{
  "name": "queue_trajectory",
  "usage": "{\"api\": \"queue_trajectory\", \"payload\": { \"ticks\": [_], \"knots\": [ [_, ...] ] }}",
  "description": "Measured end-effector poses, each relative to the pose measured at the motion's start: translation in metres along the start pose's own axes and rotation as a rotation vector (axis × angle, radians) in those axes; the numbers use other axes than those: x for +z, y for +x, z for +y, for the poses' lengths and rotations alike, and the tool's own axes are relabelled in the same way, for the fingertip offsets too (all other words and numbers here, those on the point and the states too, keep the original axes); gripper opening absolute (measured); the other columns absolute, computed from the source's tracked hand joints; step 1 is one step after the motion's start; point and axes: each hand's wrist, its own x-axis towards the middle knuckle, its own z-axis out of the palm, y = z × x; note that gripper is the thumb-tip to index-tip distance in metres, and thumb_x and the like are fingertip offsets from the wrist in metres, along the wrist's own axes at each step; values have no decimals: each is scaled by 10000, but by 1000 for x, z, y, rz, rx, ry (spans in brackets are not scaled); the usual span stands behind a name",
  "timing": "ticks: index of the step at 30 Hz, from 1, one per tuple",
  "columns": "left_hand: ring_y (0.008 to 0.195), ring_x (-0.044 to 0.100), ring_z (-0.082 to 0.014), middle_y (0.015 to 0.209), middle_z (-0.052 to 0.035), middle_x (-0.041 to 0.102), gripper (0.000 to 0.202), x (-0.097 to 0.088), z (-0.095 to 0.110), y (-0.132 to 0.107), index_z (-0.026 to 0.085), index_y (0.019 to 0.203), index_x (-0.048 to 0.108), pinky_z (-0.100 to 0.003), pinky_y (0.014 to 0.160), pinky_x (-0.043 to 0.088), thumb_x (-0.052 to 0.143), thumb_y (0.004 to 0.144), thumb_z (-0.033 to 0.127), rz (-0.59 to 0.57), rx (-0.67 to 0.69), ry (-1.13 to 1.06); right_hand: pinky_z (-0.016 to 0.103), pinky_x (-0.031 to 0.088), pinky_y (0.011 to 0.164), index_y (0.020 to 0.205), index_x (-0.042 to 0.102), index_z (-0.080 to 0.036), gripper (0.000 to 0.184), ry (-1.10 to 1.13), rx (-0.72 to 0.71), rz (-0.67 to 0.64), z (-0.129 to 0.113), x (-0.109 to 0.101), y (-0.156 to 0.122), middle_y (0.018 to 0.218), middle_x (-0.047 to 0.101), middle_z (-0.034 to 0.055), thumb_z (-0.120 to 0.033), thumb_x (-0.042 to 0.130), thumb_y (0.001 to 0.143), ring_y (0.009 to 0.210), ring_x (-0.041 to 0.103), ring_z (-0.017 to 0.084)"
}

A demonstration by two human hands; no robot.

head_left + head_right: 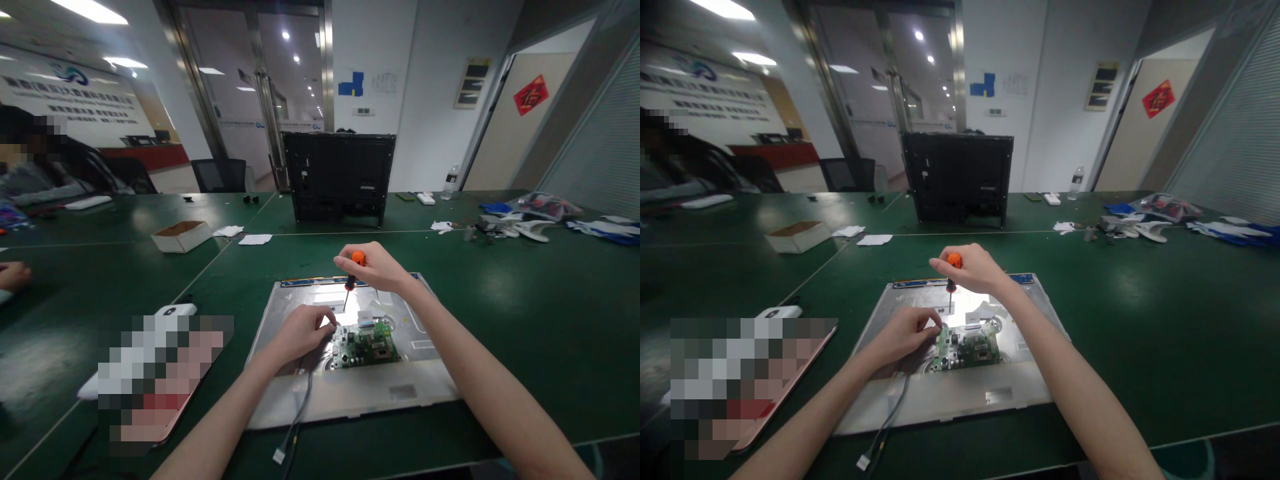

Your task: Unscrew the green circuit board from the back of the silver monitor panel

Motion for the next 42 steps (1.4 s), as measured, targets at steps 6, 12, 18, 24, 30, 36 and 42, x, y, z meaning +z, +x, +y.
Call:
{"api": "queue_trajectory", "payload": {
  "ticks": [6,12,18,24,30,36,42],
  "knots": [
    [611,506,-162,612,7,562,209,1,0,0,195,862,684,-273,625,369,519,803,310,-5,-3,-25,232,266,509,635,532,-182,400,-27,-35,-114,-10,2,-2,549,515,-30,-520,508,848,501,429,86],
    [617,503,-158,597,14,548,212,1,-1,0,194,884,683,-258,611,372,512,797,286,-20,6,-43,235,248,523,636,526,-181,415,-47,-90,-138,-13,6,-2,555,505,-35,-542,521,840,516,400,82],
    [651,524,-173,616,6,567,206,1,-4,0,196,861,677,-272,637,384,498,803,280,-23,14,-48,239,248,529,655,545,-183,415,-87,-107,-159,-13,11,-2,569,522,-26,-540,490,858,524,409,87],
    [647,525,-175,618,8,563,185,2,-5,1,194,835,663,-278,652,380,503,807,282,-12,21,-45,234,245,527,659,546,-182,404,-103,-117,-172,-13,13,-2,569,514,-27,-533,503,856,524,409,86],
    [623,519,-166,608,15,553,180,4,-6,1,187,844,666,-274,652,380,504,806,254,-6,31,-49,236,246,537,735,544,-195,341,-171,-149,-139,-13,14,-3,594,532,-32,-515,528,852,533,418,89],
    [613,518,-164,595,17,550,179,3,-4,1,181,832,669,-266,628,378,499,795,227,-1,39,-45,242,208,540,901,540,-223,293,-415,-200,-68,-19,18,-4,623,539,-25,-511,547,849,545,411,111],
    [586,506,-154,592,15,547,186,4,-6,1,181,808,670,-257,600,367,491,810,231,1,61,-46,243,217,560,867,514,-212,212,-412,-216,-161,-30,12,-10,708,588,-12,-420,552,846,615,453,116]
  ]
}}
